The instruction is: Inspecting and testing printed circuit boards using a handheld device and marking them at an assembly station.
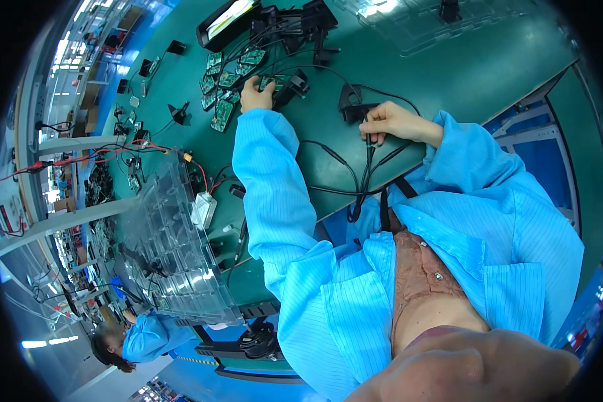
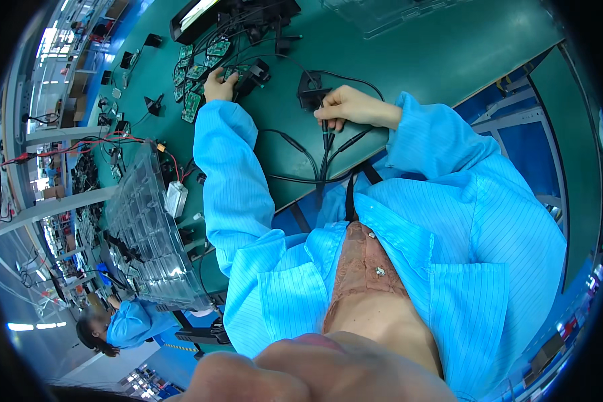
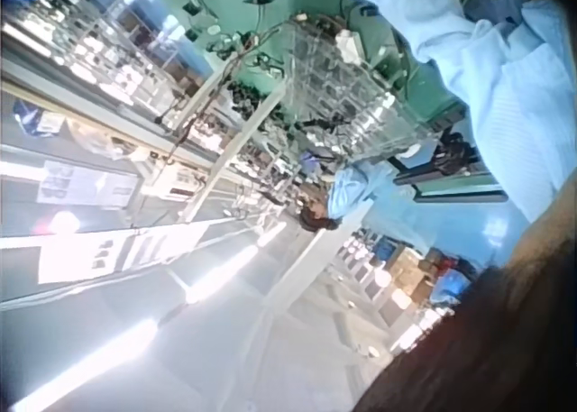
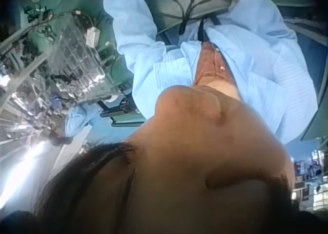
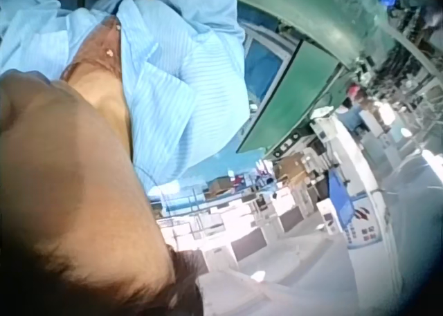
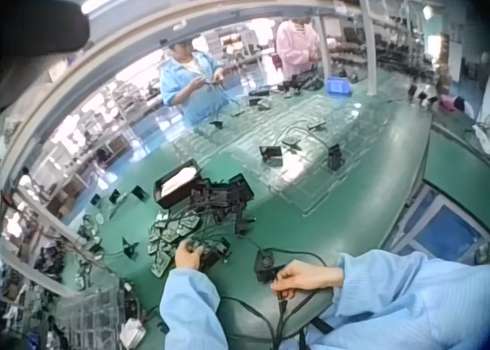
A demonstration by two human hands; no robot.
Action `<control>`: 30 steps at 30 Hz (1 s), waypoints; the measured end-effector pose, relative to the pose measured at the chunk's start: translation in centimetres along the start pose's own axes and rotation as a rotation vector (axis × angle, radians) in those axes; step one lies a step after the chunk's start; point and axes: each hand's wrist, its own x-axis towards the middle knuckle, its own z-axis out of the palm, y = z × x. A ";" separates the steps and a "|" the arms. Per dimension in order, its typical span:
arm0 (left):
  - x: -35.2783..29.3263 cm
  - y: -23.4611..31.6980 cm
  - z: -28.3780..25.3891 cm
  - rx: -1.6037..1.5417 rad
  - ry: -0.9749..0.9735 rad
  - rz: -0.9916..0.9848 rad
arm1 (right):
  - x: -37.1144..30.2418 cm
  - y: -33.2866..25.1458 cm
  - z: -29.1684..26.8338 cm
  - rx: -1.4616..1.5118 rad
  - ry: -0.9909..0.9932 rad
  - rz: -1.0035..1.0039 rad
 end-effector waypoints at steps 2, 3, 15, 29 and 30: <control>0.5 -0.4 -0.2 -0.188 0.048 -0.053 | 0.0 0.3 0.0 0.004 -0.010 -0.019; 0.7 -0.7 -0.4 -0.281 0.072 -0.082 | 0.0 0.4 0.0 0.006 -0.018 -0.028; 0.9 -2.7 -3.0 0.058 0.551 0.453 | 0.3 0.1 0.0 -0.044 0.022 -0.049; -8.5 1.3 -7.4 -0.019 0.022 0.488 | -1.9 0.4 -0.8 -0.228 0.298 -0.123; -9.5 0.0 -7.0 -0.052 -0.073 0.391 | -2.2 0.4 -1.2 -0.213 0.312 -0.116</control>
